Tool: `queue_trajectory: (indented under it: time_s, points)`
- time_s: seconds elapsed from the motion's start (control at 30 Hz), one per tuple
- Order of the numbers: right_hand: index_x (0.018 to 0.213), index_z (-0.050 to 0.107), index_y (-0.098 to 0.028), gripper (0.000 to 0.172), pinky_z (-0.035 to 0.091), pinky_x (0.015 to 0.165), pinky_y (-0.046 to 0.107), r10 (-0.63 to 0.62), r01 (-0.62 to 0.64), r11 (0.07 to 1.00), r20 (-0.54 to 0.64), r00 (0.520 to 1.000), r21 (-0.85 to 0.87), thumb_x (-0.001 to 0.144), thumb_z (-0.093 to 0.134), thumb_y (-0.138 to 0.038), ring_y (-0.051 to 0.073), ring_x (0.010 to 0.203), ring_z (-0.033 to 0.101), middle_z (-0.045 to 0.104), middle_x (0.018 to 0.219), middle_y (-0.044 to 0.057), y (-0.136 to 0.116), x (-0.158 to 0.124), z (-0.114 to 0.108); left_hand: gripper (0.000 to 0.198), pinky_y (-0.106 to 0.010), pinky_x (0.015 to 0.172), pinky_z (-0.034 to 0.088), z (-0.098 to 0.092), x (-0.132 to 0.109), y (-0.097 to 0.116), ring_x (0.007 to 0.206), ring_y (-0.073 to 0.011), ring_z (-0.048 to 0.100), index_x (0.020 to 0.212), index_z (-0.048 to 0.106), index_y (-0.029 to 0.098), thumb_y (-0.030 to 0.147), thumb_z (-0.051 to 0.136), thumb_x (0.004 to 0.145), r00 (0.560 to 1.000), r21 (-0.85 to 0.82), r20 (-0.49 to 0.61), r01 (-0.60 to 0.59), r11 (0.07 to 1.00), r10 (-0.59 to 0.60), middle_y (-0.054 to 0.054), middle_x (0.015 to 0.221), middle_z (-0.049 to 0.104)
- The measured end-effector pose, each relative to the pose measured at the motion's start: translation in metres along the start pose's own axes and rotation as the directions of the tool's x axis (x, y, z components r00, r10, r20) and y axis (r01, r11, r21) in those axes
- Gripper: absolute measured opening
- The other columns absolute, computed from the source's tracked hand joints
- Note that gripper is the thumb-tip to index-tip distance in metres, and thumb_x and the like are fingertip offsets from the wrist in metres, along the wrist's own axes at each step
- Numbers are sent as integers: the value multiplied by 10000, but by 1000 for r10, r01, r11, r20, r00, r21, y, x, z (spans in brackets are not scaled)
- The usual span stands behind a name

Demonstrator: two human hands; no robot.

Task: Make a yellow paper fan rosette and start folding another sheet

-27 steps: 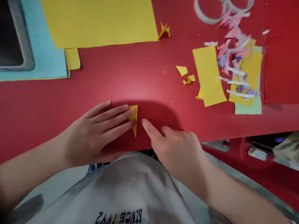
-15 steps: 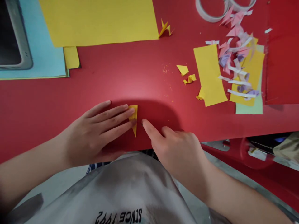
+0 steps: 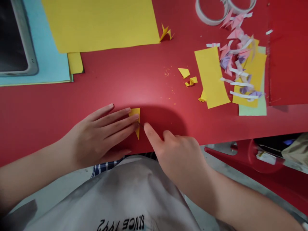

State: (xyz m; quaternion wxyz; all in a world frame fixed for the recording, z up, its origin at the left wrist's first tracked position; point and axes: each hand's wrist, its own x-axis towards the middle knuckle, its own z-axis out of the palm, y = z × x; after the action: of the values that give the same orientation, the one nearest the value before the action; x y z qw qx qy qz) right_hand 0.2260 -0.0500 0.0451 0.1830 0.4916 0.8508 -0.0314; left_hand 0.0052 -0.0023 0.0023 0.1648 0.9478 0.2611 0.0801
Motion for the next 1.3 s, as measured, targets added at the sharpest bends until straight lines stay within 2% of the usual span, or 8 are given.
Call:
queue_trajectory:
  time_s: [0.47, 0.8, 1.03, 1.3]
  points:
    - [1346, 319, -255, 565, 140, 447, 261, 2, -2, 1000, 1, 1000, 25, 799, 391, -134, 78, 406, 395, 577, 565, -23, 4, -4, 5, 481, -487, 1064, 246, 1, -1, -1, 1253, -284, 378, 1231, 479, 179, 376, 524, 795, 1000, -20, -18, -3, 1000, 2, -80, 1327, 463]
    - [1307, 402, -234, 461, 195, 436, 234, -7, 31, 985, -140, 990, 167, 849, 383, -186, 54, 427, 387, 560, 573, -36, 10, -6, 12, 516, -488, 1069, 218, 0, -2, -10, 1280, -274, 338, 1262, 443, 201, 396, 526, 791, 999, -83, 21, -39, 996, 40, -83, 1365, 411]
    - [1339, 340, -275, 569, 167, 437, 246, -9, 18, 992, -80, 997, 121, 794, 424, -134, 61, 429, 390, 558, 584, -46, 6, 3, 10, 505, -470, 1077, 209, -1, -2, -10, 1288, -267, 327, 1244, 459, 199, 410, 525, 790, 1000, -112, 20, -14, 994, 16, -93, 1384, 379]
    - [1325, 362, -265, 558, 169, 444, 242, -19, 28, 994, -86, 996, 104, 788, 401, -116, 56, 424, 387, 569, 589, -36, 7, 2, 10, 486, -472, 1073, 213, -1, -2, -9, 1289, -262, 326, 1233, 463, 187, 414, 502, 805, 1000, -104, 15, -11, 995, 13, -99, 1386, 375]
